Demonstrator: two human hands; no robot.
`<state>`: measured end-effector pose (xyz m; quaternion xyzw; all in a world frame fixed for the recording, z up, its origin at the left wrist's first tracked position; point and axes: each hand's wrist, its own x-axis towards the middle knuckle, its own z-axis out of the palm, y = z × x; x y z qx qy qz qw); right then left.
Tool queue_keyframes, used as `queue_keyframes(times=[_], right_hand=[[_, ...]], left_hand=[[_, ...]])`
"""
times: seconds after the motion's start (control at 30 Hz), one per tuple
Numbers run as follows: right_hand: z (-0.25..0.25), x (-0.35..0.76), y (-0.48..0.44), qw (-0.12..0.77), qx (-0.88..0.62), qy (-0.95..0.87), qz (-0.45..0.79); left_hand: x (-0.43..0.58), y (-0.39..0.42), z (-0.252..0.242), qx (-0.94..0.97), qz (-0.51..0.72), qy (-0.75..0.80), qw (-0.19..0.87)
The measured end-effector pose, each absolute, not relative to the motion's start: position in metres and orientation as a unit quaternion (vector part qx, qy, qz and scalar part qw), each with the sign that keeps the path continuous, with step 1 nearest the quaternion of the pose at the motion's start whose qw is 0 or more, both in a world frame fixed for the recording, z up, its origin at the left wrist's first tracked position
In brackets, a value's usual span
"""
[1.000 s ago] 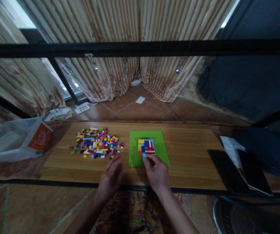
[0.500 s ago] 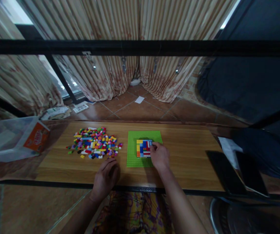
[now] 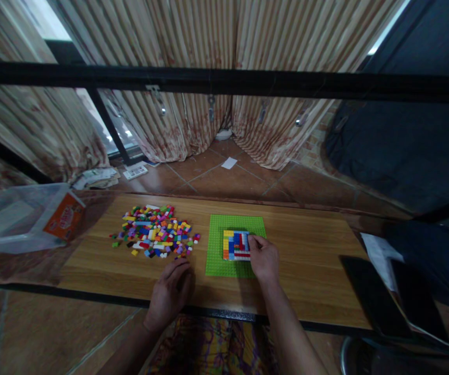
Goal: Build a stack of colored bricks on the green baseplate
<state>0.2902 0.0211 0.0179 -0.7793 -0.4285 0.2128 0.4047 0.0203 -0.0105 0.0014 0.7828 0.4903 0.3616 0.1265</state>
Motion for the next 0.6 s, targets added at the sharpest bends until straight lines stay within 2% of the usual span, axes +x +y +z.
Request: queue_keyframes(times=[0.17,0.6], right_hand=[[0.0125,0.2924,0.0253,0.426,-0.781,-0.396,0.23],[0.0138,0.2917,0.0271,0.386,-0.787,-0.428,0.222]], left_hand=[[0.0218,-0.0113,0.0038,0.779,0.359,0.498,0.13],[0.0243,-0.0132,0.0039,0.775,0.355,0.505,0.136]])
